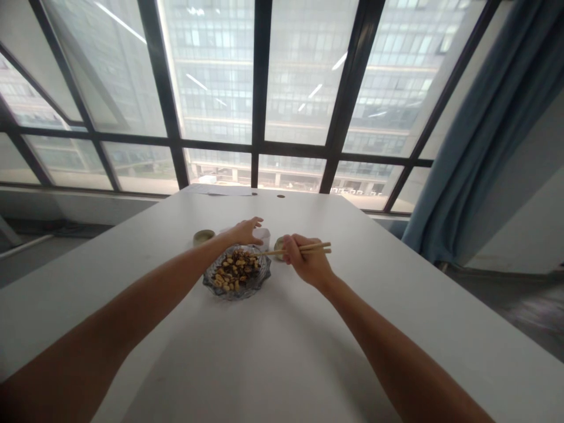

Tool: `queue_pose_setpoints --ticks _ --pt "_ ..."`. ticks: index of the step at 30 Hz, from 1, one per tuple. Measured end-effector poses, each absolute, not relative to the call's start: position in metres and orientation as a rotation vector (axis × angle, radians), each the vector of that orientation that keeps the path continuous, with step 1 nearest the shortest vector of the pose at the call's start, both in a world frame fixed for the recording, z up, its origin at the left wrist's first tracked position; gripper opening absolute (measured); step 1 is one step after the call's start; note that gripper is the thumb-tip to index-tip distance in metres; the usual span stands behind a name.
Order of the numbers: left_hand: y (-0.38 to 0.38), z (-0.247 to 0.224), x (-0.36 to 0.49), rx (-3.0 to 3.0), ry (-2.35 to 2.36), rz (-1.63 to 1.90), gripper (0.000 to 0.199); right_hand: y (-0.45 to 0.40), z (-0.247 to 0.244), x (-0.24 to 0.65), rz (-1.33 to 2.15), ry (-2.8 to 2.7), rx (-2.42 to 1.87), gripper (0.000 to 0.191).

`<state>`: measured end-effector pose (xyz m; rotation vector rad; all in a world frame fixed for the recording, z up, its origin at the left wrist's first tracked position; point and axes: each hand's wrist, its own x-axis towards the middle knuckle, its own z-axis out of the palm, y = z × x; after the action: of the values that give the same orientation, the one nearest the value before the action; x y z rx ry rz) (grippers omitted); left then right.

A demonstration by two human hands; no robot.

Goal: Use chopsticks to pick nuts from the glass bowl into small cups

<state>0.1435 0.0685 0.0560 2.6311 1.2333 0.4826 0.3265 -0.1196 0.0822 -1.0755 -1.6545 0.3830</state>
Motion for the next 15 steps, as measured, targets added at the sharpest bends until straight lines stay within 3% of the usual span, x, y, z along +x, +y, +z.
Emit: queue_pose_setpoints --ticks 7,15 --pt "0.065 0.059 0.084 2.82 1.271 0.68 0.061 -0.129 0.089 0.316 0.195 -1.928 -1.043 0.049" --pt "0.053 0.025 -0.008 2.516 1.546 1.005 0.064 -0.119 0.073 0.323 0.31 -1.871 -1.093 0.043"
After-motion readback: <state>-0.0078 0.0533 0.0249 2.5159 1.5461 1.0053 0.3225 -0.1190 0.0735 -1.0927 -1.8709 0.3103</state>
